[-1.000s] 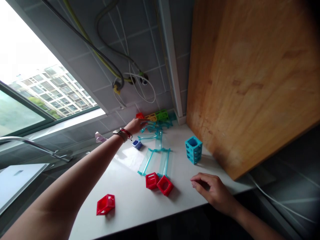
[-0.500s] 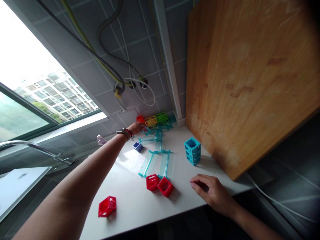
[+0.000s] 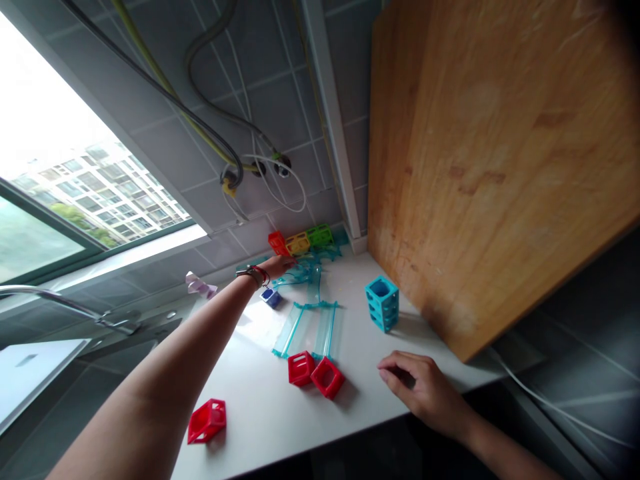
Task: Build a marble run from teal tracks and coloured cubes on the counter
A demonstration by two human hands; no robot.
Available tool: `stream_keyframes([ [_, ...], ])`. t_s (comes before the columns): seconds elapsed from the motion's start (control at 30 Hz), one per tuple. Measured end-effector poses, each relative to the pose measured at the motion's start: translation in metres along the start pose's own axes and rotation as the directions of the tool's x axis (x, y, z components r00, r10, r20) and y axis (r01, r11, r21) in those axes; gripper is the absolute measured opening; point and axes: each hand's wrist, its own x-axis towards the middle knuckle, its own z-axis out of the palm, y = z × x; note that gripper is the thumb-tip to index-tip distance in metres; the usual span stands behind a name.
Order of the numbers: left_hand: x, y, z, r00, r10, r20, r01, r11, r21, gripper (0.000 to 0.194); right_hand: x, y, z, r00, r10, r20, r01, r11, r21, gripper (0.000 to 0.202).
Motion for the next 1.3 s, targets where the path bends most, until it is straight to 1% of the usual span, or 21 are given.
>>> stream_keyframes([
  [0.17,-0.008,-0.004,0.010,0.999,0.017,0.051,-0.016,0.999,-0.032,0.033,0.001,0.000,0.000,1.000,-0.008,0.006,0.008,1.000,-0.004,0.022],
  [0.3,-0.017,0.000,0.014,0.993,0.069,0.095,-0.064,0.996,-0.054,0.033,0.001,0.001,0.001,1.000,-0.017,0.014,0.017,1.000,-0.008,0.022],
  [0.37,-0.021,0.002,0.015,0.991,0.088,0.096,-0.083,0.995,-0.057,0.032,0.000,0.001,0.001,1.000,-0.016,0.017,0.017,1.000,-0.013,0.022],
  [0.47,-0.026,0.004,0.011,0.995,0.088,0.043,-0.086,0.995,-0.042,0.032,0.000,0.000,0.001,1.000,-0.010,0.023,0.010,1.000,-0.023,0.023],
  [0.63,-0.026,-0.003,-0.006,0.994,0.054,-0.099,-0.053,0.998,0.017,0.035,0.001,-0.002,0.000,1.000,-0.009,0.022,0.009,1.000,-0.026,0.023],
  [0.73,-0.025,-0.011,-0.014,0.990,0.029,-0.138,-0.022,0.998,0.052,0.034,0.000,-0.003,0.001,1.000,-0.008,0.023,0.009,1.000,-0.025,0.023],
  [0.8,-0.024,-0.016,-0.014,0.989,0.003,-0.145,0.008,0.998,0.069,0.034,-0.001,-0.003,0.001,1.000,-0.012,0.022,0.012,1.000,-0.026,0.023],
  [0.87,-0.022,-0.021,-0.010,0.990,-0.026,-0.141,0.038,0.996,0.079,0.032,-0.001,-0.002,0.002,1.000,-0.016,0.020,0.017,0.999,-0.033,0.023],
  [0.97,-0.017,-0.024,0.001,0.989,-0.060,-0.132,0.071,0.995,0.077,0.032,0.000,0.000,0.002,1.000,-0.022,0.017,0.023,0.999,-0.049,0.024],
  [1.13,-0.007,-0.019,0.020,0.986,-0.078,-0.150,0.086,0.995,0.051,0.032,0.001,0.001,0.003,0.999,-0.032,0.019,0.033,0.997,-0.069,0.023],
  [1.23,-0.004,-0.016,0.026,0.979,-0.090,-0.181,0.100,0.994,0.044,0.034,0.000,0.001,0.003,0.999,-0.036,0.023,0.038,0.996,-0.079,0.022],
  [1.3,-0.006,-0.017,0.027,0.973,-0.102,-0.206,0.114,0.992,0.045,0.034,-0.001,0.001,0.003,0.999,-0.040,0.025,0.042,0.995,-0.087,0.021],
])
